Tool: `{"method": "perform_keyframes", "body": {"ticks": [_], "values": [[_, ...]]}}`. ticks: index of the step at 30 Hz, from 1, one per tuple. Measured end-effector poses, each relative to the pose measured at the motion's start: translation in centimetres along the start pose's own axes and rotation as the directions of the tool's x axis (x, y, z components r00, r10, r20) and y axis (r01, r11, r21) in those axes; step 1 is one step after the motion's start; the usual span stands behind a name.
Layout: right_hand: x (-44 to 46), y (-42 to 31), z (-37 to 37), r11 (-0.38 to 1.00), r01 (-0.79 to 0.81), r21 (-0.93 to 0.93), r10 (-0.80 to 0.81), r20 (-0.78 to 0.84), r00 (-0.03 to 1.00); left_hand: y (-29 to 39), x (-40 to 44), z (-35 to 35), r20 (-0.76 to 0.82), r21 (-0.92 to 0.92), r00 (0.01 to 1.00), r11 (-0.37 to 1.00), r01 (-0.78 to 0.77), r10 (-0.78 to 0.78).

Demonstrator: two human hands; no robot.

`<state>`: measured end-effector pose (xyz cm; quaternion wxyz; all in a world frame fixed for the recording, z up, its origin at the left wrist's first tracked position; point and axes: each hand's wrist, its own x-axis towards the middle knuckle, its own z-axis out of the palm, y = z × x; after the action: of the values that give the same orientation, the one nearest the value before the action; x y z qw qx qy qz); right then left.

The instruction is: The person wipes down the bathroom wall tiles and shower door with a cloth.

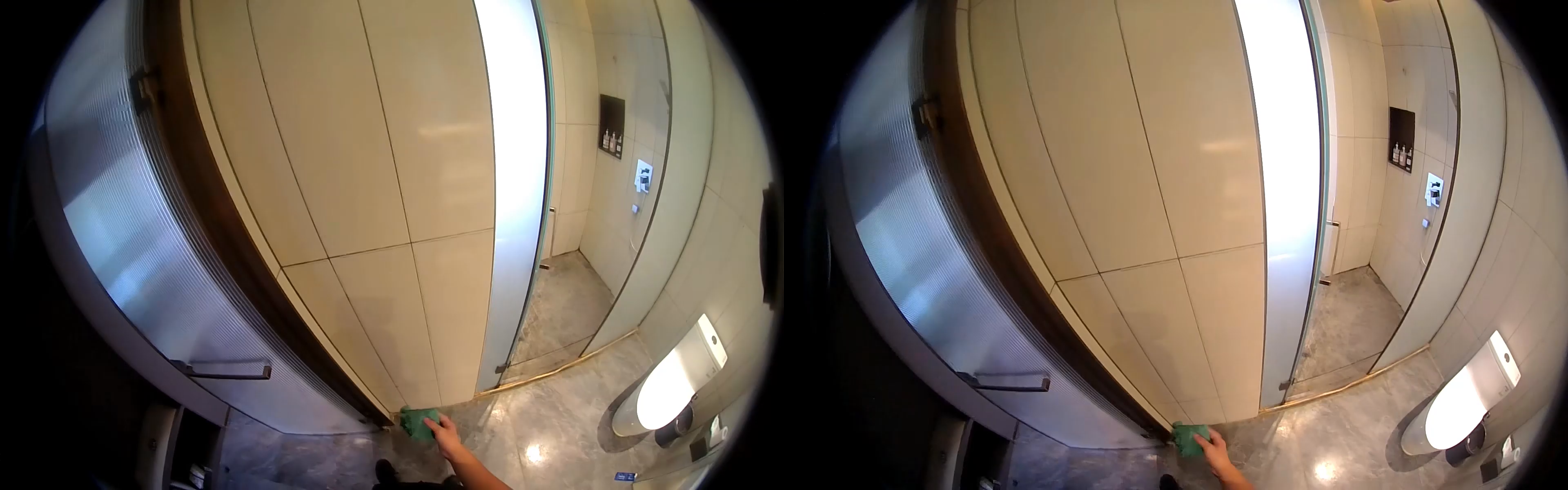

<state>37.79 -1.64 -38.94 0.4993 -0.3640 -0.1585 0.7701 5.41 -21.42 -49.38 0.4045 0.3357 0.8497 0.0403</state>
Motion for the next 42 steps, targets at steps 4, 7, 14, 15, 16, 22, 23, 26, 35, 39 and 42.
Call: {"method": "perform_keyframes", "body": {"ticks": [4, 7, 14, 15, 16, 22, 23, 26, 35, 39, 42], "values": [[-4.2, -3.9, 3.5, -0.152, 0.498, -0.854, -0.755, 0.425, 0.499, -2.0, 7.7, 2.6, -0.162, 0.269, 0.835, 0.838, -0.475, 0.526], [-5.0, -5.6, 4.0, -0.1, 0.517, -0.85, -0.679, 0.438, 0.589, 14.3, -2.8, -3.7, -0.181, -0.162, 0.872, 0.861, -0.482, 0.454], [-8.9, -6.2, 7.6, 0.435, 0.521, -0.735, -0.518, 0.268, 0.812, 29.5, -16.4, -9.0, 0.009, -0.849, 0.812, 0.433, -0.302, 0.583], [-9.1, -6.2, 7.8, 0.544, 0.51, -0.666, -0.466, 0.267, 0.844, 30.0, -17.2, -9.0, -0.035, -0.786, 0.771, 0.459, -0.414, 0.636], [-9.3, -6.2, 7.7, 0.663, 0.449, -0.599, -0.36, 0.27, 0.893, 30.1, -17.3, -8.7, -0.024, -0.788, 0.776, 0.465, -0.402, 0.63], [-9.9, -6.9, 7.3, 0.883, 0.258, -0.393, -0.13, 0.323, 0.938, 29.3, -17.2, -7.4, -0.137, -0.779, 0.761, 0.406, -0.478, 0.633], [-10.1, -7.0, 7.3, 0.882, 0.258, -0.393, -0.131, 0.321, 0.938, 29.0, -17.0, -7.3, -0.113, -0.846, 0.796, 0.363, -0.391, 0.595], [-11.6, -6.6, 7.6, 0.863, 0.187, -0.47, -0.07, 0.256, 0.964, 28.1, -17.2, -7.6, -0.123, -0.823, 0.83, 0.411, -0.392, 0.545], [-12.7, -6.7, 6.9, 0.985, -0.143, -0.095, 0.164, 0.266, 0.95, 27.0, -18.2, -7.5, -0.379, -0.43, 0.687, 0.54, -0.724, 0.62], [-12.3, -6.6, 5.4, 0.928, -0.365, 0.08, 0.322, 0.326, 0.889, 26.3, -17.9, -7.4, -0.311, -0.583, 0.739, 0.493, -0.645, 0.598], [-13.4, -6.5, 6.2, 0.949, -0.312, 0.051, 0.279, 0.332, 0.901, 25.8, -17.1, -7.3, -0.236, -0.65, 0.767, 0.49, -0.582, 0.597]]}}
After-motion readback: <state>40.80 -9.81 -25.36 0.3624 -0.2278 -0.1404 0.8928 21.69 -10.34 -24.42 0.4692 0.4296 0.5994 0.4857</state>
